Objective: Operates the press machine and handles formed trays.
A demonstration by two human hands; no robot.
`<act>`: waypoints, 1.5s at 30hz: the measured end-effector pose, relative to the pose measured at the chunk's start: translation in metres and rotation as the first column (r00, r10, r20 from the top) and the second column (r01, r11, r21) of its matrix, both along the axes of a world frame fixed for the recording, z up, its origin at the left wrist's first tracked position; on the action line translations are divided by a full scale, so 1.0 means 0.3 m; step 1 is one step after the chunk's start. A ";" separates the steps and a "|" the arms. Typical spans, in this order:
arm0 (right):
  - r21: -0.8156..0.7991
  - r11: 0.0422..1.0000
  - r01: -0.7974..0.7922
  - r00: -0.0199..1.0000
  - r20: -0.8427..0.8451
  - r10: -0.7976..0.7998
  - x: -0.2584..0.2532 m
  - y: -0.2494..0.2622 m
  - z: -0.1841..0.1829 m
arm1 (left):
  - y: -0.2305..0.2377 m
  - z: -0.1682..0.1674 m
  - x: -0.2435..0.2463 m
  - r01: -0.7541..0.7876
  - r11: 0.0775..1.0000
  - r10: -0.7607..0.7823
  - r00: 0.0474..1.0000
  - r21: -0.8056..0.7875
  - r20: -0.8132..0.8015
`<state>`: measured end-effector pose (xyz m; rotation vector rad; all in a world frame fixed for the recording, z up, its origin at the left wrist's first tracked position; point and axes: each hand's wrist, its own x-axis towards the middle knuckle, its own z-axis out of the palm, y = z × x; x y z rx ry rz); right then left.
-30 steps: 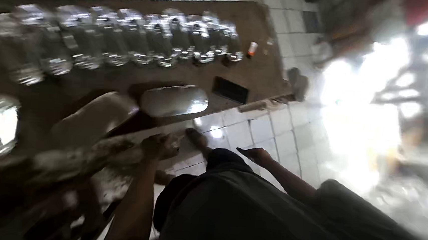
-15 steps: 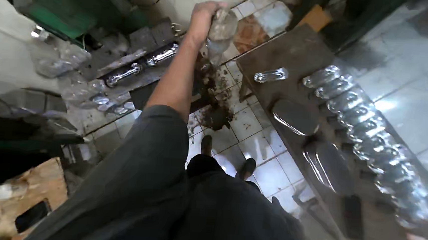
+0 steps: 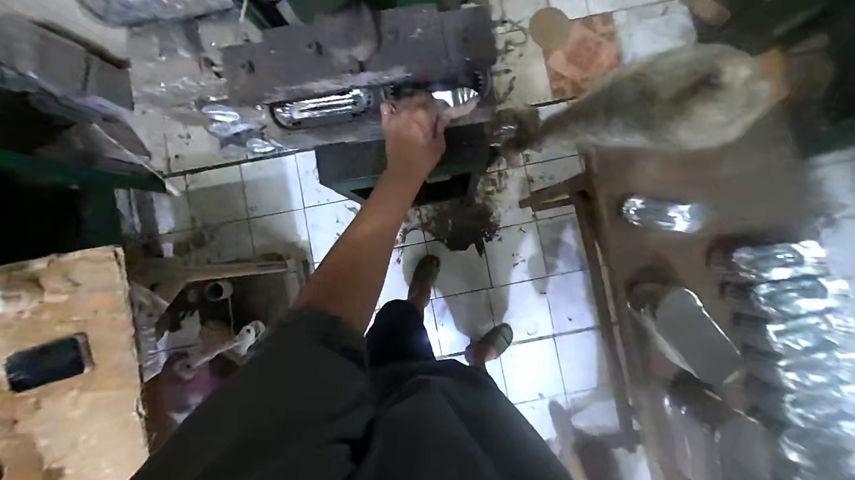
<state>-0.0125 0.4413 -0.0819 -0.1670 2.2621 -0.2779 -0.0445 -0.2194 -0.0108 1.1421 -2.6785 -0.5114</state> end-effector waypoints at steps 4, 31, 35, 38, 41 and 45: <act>-0.067 0.907 -0.416 0.909 -0.062 0.413 -0.325 -0.777 0.141 | -0.183 -0.066 0.350 0.040 0.994 -0.051 0.993 0.101 0.105; -0.061 0.482 -0.874 0.358 -0.752 0.554 0.046 -2.382 0.045 | 0.523 -0.277 1.378 -0.294 0.247 0.219 0.945 0.923 0.242; -0.154 0.415 -0.897 0.422 -0.580 0.697 0.140 -2.483 0.149 | 0.428 -0.210 1.344 -0.350 0.139 0.104 0.936 0.926 0.338; -0.219 0.282 -0.934 0.356 -0.646 0.675 0.009 -2.317 0.165 | 0.496 -0.231 1.353 -0.337 0.225 0.268 0.924 0.914 0.274; -0.316 0.360 -0.878 0.478 -0.623 0.619 -0.172 -2.041 0.243 | 0.529 -0.261 1.366 -0.314 0.244 0.274 0.930 0.918 0.245; -0.367 0.544 -0.755 0.635 -0.620 0.462 -0.517 -1.783 0.662 | 0.530 -0.220 1.318 -0.345 0.201 0.016 0.937 0.917 0.349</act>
